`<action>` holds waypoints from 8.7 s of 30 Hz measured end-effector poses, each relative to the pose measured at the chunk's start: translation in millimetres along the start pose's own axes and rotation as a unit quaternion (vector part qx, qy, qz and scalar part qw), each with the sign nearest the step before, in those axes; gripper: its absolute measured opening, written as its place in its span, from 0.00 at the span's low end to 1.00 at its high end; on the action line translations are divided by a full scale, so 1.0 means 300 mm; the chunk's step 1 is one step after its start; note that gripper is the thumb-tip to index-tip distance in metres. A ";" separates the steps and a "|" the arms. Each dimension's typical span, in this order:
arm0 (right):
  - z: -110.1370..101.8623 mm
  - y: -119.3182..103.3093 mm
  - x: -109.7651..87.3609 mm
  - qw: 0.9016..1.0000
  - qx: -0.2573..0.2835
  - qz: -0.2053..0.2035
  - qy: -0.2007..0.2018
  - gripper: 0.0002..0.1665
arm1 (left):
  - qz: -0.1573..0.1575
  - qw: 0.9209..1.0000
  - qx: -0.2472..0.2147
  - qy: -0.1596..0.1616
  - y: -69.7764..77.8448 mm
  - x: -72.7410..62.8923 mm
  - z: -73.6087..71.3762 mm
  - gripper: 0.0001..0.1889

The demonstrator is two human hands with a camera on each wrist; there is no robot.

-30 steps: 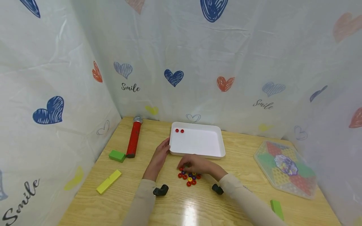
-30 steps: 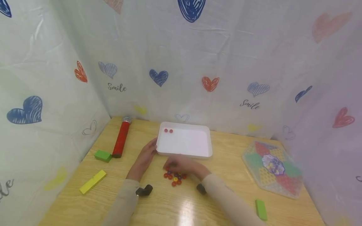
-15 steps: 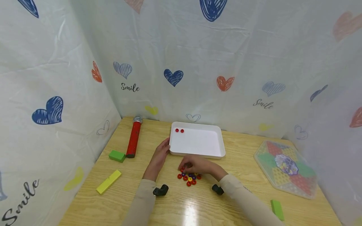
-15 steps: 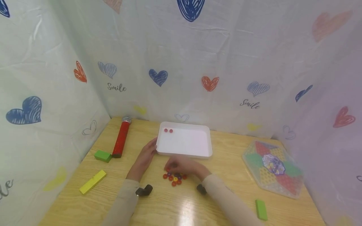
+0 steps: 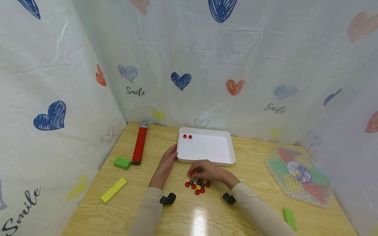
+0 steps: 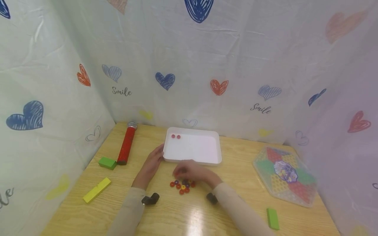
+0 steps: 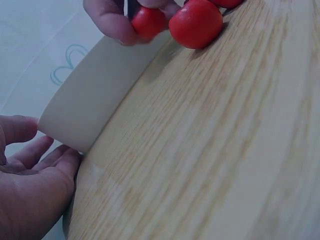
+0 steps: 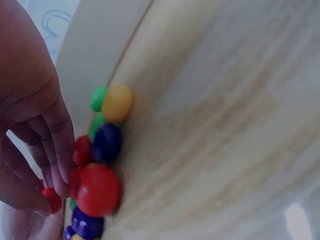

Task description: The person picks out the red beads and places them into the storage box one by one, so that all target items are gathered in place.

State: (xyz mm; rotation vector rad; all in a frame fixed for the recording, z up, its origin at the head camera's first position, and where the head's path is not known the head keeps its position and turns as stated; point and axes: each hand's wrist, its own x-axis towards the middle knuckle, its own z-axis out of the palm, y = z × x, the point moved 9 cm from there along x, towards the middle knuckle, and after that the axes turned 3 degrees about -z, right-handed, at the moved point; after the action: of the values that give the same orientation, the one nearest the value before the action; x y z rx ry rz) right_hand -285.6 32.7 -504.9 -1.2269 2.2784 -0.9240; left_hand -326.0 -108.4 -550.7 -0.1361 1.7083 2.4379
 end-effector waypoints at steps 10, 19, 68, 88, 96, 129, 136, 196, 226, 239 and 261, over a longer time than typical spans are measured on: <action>-0.121 0.010 -0.001 0.999 0.021 0.017 0.036 0.12 | -0.006 1.000 -0.001 0.003 -0.006 0.003 -0.003 0.26; -0.249 0.031 0.039 0.996 0.048 0.029 0.063 0.15 | -0.009 1.000 0.000 0.000 -0.006 0.011 0.007 0.26; -0.397 0.250 0.385 0.991 -0.055 0.064 0.108 0.11 | 0.016 1.000 -0.009 -0.018 0.002 -0.006 -0.010 0.27; -0.333 0.267 0.410 0.985 -0.123 0.085 0.087 0.10 | 0.011 1.000 -0.003 -0.019 -0.018 0.008 -0.019 0.26; -0.335 0.257 0.388 0.984 -0.143 0.081 0.074 0.13 | 0.003 1.000 -0.003 -0.019 -0.024 0.003 -0.009 0.26; -0.295 0.037 0.026 0.993 -0.057 0.002 0.101 0.15 | -0.009 1.000 0.001 -0.005 -0.025 0.011 -0.021 0.26; -0.225 0.024 -0.029 0.994 -0.051 -0.029 0.096 0.16 | -0.006 1.000 -0.001 -0.003 -0.025 0.006 -0.020 0.26; -0.004 0.055 -0.183 0.990 -0.126 0.015 0.060 0.10 | -0.015 1.000 -0.010 0.009 -0.017 -0.004 -0.017 0.26; -0.109 0.003 -0.174 0.990 -0.083 -0.022 0.111 0.10 | 0.005 1.000 -0.011 -0.004 0.014 0.018 -0.016 0.26; -0.217 -0.020 -0.151 0.987 -0.030 -0.027 0.153 0.11 | -0.002 1.000 -0.012 -0.005 0.004 -0.006 -0.016 0.26; -0.391 0.097 0.131 0.987 -0.042 0.009 0.152 0.12 | -0.001 1.000 -0.016 -0.004 -0.012 -0.001 -0.024 0.26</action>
State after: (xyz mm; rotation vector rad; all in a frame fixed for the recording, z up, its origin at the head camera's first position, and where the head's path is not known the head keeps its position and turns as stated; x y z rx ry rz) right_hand -394.8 53.9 -443.8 -1.1626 2.5834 -1.0820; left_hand -325.2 -113.9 -556.5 -0.1331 1.6662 2.4612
